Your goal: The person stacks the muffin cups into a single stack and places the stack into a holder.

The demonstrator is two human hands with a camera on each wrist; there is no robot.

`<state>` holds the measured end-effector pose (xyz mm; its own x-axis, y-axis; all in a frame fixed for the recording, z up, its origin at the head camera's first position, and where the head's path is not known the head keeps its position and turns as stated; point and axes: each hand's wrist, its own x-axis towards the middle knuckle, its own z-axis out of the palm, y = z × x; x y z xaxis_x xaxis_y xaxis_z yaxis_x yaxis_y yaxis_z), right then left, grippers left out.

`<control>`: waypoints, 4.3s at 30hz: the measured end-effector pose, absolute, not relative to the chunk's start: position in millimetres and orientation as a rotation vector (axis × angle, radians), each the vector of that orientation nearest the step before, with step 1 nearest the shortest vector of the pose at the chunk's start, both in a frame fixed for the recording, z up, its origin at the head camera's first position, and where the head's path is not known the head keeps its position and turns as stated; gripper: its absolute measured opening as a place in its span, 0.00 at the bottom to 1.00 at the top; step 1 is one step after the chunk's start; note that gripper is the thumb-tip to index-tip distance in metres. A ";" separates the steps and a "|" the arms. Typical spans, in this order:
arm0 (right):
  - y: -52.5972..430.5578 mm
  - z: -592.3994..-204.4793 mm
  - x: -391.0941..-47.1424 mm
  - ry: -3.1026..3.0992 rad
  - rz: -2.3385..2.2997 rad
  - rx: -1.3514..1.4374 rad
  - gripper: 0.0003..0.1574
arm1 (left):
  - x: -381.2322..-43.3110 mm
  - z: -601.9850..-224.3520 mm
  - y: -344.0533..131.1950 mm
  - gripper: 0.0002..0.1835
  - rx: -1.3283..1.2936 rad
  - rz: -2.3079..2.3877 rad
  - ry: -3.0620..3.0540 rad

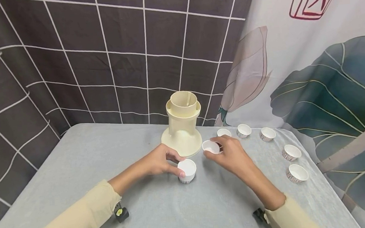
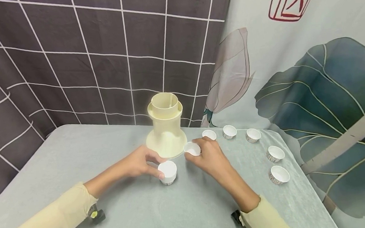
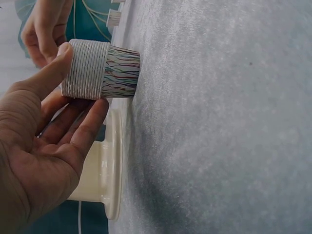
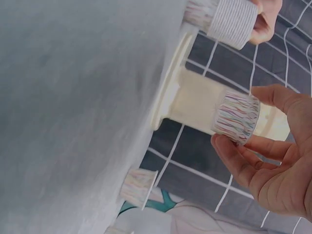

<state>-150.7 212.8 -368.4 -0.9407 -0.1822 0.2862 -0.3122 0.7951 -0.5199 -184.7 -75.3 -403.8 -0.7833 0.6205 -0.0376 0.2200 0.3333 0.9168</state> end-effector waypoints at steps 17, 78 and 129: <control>182.0 -369.1 -135.0 -2.673 0.996 0.657 0.26 | -185.5 -404.9 -76.1 0.18 0.755 1.443 2.213; 180.7 -391.0 -136.6 -2.880 1.622 0.595 0.32 | -180.8 -410.4 -78.0 0.24 0.812 1.557 2.101; 204.4 -377.0 -158.2 -2.964 1.367 0.923 0.25 | -177.7 -397.7 -69.1 0.21 0.686 1.499 2.182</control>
